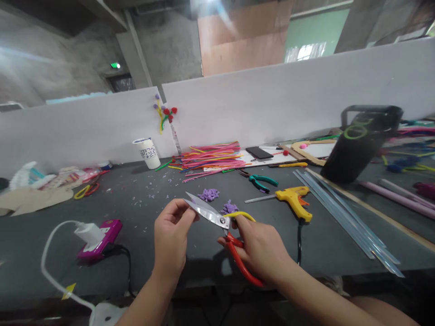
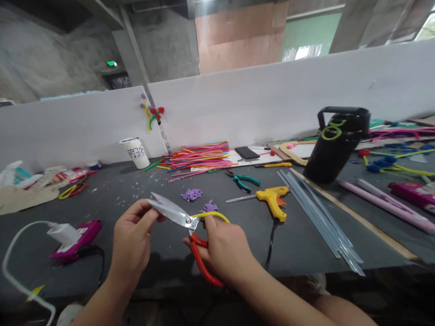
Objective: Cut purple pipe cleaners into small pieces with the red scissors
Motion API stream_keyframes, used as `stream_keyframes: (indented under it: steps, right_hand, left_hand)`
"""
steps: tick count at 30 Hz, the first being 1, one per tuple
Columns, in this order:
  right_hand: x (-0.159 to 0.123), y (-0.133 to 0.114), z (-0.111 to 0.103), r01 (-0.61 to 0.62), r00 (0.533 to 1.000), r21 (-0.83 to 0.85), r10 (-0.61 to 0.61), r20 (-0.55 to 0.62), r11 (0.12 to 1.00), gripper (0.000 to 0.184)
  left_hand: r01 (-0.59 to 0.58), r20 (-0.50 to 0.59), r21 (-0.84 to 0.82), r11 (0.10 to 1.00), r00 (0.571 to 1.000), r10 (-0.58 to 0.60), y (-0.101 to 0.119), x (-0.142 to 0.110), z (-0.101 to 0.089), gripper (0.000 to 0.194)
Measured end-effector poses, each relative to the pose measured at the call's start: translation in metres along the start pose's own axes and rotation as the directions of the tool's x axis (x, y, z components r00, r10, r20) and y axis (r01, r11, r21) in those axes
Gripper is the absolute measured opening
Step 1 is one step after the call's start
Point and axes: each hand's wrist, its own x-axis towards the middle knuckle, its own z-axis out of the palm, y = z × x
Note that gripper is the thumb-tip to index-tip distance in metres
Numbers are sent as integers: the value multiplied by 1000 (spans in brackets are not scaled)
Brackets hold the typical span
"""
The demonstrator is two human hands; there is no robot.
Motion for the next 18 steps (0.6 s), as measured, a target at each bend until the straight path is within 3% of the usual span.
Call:
stream_keyframes:
  steps: [18]
  right_hand:
    - [0, -3, 4, 4, 999, -7, -5, -38, 1000, 35]
  left_hand:
    - [-49, -72, 88, 995, 996, 55, -2, -1, 0, 0]
